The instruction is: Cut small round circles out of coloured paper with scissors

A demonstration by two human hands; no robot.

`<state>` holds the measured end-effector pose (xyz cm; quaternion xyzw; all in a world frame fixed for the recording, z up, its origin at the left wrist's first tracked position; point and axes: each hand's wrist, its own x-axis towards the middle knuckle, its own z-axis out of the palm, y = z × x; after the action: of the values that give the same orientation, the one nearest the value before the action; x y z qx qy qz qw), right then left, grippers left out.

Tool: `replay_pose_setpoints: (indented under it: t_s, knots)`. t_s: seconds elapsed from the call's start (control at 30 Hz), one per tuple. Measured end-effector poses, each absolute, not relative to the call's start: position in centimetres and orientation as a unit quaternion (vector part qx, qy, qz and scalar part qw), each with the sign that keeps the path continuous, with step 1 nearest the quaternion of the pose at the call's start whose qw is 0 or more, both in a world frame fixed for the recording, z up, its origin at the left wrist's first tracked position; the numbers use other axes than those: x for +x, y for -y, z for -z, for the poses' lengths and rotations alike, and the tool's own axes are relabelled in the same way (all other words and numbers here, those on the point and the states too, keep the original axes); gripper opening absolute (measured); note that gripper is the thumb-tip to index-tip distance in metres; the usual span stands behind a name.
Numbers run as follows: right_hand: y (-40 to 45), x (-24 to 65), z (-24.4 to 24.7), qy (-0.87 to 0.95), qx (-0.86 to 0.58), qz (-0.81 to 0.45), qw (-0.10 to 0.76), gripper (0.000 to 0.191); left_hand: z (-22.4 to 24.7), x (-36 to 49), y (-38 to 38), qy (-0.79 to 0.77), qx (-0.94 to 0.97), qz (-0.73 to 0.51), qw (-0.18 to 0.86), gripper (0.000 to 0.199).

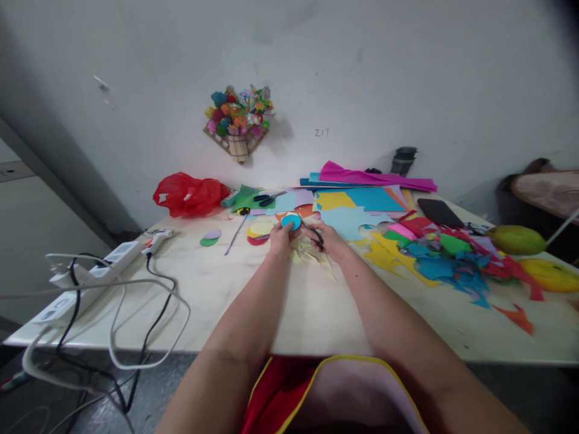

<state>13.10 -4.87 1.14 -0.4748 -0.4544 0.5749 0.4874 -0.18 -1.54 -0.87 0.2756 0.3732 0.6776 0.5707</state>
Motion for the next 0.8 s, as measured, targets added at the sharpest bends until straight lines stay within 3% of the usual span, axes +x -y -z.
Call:
replay_pose_setpoints:
  t_s: [0.8]
  knots:
    - [5.16,12.60,-1.66,0.455,-0.488,-0.558,0.493,0.030,0.77,-0.17,1.30,-0.379,0.234,-0.700,0.558,0.015]
